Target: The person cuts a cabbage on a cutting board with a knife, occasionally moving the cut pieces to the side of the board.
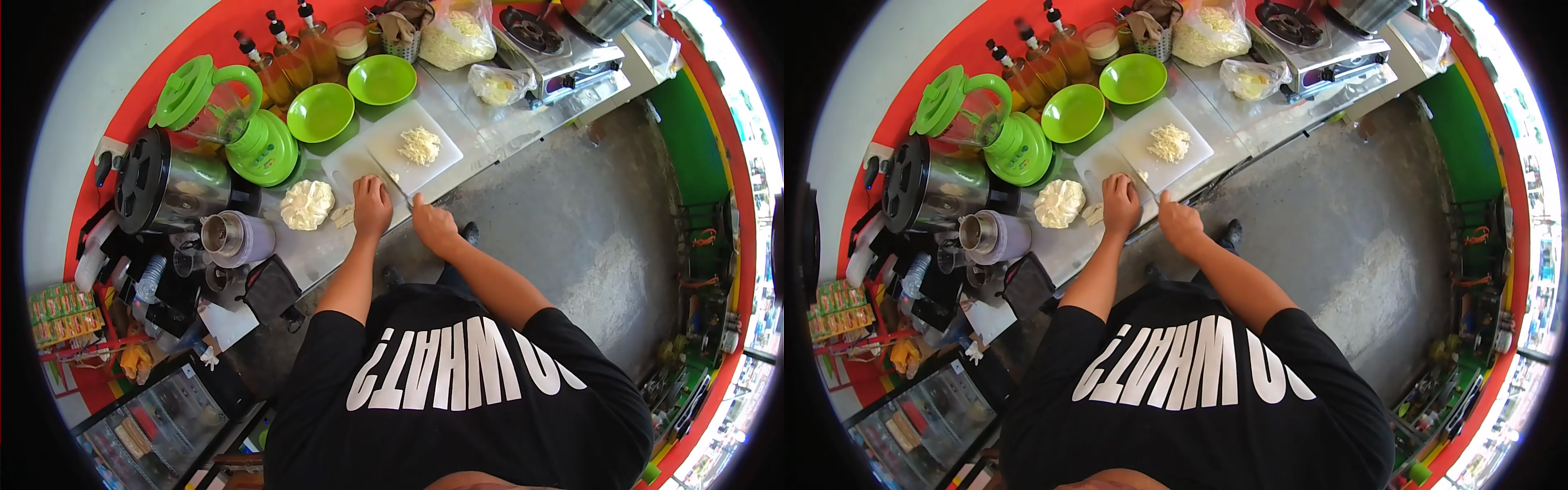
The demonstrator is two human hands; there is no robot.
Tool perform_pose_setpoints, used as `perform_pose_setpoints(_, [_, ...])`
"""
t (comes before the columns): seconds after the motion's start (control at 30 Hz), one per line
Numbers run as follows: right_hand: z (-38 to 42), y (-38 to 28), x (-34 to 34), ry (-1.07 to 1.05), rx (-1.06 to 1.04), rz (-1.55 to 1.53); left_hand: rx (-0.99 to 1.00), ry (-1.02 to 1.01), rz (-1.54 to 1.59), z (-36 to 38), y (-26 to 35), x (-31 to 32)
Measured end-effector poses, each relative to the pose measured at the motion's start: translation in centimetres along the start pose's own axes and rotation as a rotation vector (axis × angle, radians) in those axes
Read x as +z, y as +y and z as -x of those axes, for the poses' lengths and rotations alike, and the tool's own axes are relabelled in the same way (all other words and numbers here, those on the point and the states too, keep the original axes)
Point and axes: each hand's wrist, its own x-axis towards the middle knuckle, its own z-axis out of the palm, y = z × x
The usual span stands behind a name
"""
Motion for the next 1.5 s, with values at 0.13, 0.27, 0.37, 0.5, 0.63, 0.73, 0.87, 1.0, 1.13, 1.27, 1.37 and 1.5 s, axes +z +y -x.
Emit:
perform_pose_setpoints(0.13, [-0.7, 2.8, -2.1, -0.031, 0.068, 0.033, -0.01, 0.016, -0.061, -0.1, 0.2, 0.1])
perform_pose_setpoints(0.27, [-2.2, 5.1, -4.0, -0.015, -0.055, 0.075, -0.015, 0.076, -0.074, -0.2, 0.7, 0.3])
perform_pose_setpoints(0.37, [-3.1, 6.3, -5.0, -0.077, -0.237, 0.092, 0.008, 0.081, -0.181, -0.4, 0.8, 0.3])
perform_pose_setpoints(0.5, [-4.0, 8.4, -5.5, -0.165, -0.373, 0.125, 0.015, 0.032, -0.239, -0.5, 1.2, 0.2])
perform_pose_setpoints(0.63, [-5.6, 11.1, -6.4, -0.23, -0.401, 0.07, 0.004, 0.002, -0.277, -0.5, 1.9, 0.4])
perform_pose_setpoints(0.73, [-6.6, 12.0, -7.8, -0.246, -0.41, 0.031, -0.084, 0.057, -0.199, -0.7, 2.8, 0.8])
perform_pose_setpoints(0.87, [-6.7, 11.9, -8.8, -0.297, -0.456, -0.091, -0.248, 0.109, -0.129, -0.8, 4.1, 1.2])
perform_pose_setpoints(1.0, [-6.1, 10.7, -8.6, -0.298, -0.476, -0.07, -0.249, 0.086, -0.153, -1.0, 3.6, 1.4])
perform_pose_setpoints(1.13, [-5.9, 9.4, -7.9, -0.294, -0.486, -0.099, -0.15, 0.011, -0.278, -0.7, 3.1, 1.0])
perform_pose_setpoints(1.27, [-5.3, 8.5, -6.8, -0.279, -0.448, -0.079, -0.086, -0.034, -0.361, -1.1, 3.4, -0.1])
perform_pose_setpoints(1.37, [-5.0, 7.3, -6.9, -0.271, -0.426, -0.016, -0.034, -0.038, -0.348, -1.0, 2.8, -0.5])
perform_pose_setpoints(1.5, [-4.9, 5.6, -6.3, -0.289, -0.379, 0.052, 0.035, -0.1, -0.248, -0.8, 1.4, -1.0])
